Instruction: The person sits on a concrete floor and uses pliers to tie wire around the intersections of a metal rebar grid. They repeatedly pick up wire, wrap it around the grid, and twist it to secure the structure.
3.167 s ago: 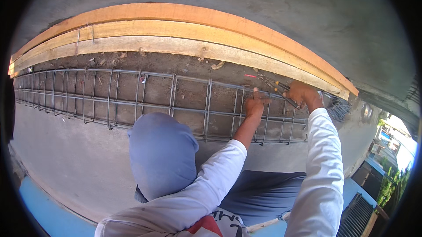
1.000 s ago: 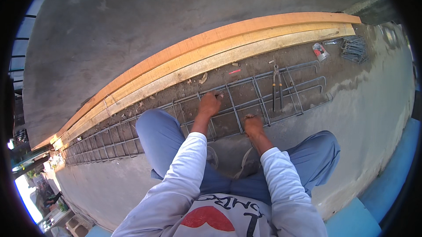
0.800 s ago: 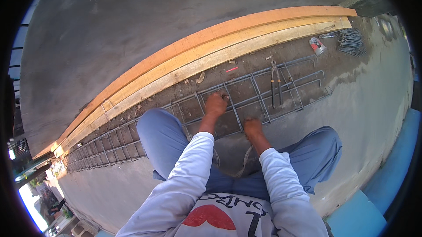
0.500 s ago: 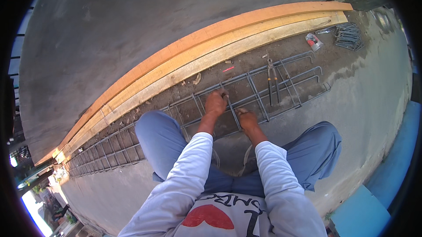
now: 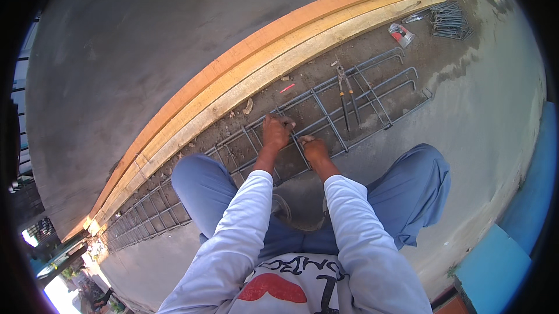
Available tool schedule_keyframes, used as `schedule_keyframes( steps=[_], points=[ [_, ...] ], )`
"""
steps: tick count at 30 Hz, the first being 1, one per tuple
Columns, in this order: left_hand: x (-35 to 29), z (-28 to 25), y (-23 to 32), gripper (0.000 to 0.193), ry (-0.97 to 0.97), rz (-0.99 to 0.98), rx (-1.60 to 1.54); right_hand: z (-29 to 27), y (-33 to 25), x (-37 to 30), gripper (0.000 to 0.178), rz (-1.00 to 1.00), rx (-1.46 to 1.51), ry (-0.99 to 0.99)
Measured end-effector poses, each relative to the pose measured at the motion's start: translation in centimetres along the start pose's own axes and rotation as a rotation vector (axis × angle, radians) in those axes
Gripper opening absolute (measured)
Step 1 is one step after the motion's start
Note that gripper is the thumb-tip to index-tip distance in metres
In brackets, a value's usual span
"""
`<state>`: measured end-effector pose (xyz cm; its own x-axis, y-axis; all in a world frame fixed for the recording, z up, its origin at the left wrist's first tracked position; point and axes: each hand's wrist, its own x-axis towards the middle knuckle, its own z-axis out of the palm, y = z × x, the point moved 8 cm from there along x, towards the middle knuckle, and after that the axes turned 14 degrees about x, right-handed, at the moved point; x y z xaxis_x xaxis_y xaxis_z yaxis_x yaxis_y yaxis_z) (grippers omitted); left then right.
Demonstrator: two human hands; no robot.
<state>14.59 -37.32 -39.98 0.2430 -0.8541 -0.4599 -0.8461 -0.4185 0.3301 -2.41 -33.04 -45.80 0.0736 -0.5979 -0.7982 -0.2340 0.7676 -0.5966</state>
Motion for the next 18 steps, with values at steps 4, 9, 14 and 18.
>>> schedule_keyframes(
  steps=[4,9,14,18],
  points=[
    [-1.5,-1.6,-0.5,0.019,0.252,0.079,-0.051,0.9,-2.0,0.2,0.023,-0.272,-0.365,0.029],
    [-3.0,-1.6,-1.1,0.020,0.207,-0.062,-0.213,1.7,-2.4,0.0,0.022,-0.154,-0.459,0.060],
    [-4.4,-1.4,-1.3,0.017,0.106,0.006,-0.311,1.3,-1.3,1.0,0.020,-0.063,-0.134,0.082],
    [-5.4,-1.6,-1.5,0.015,0.086,0.105,-0.429,1.6,-1.4,1.4,0.024,-0.077,0.004,0.036]
  ],
)
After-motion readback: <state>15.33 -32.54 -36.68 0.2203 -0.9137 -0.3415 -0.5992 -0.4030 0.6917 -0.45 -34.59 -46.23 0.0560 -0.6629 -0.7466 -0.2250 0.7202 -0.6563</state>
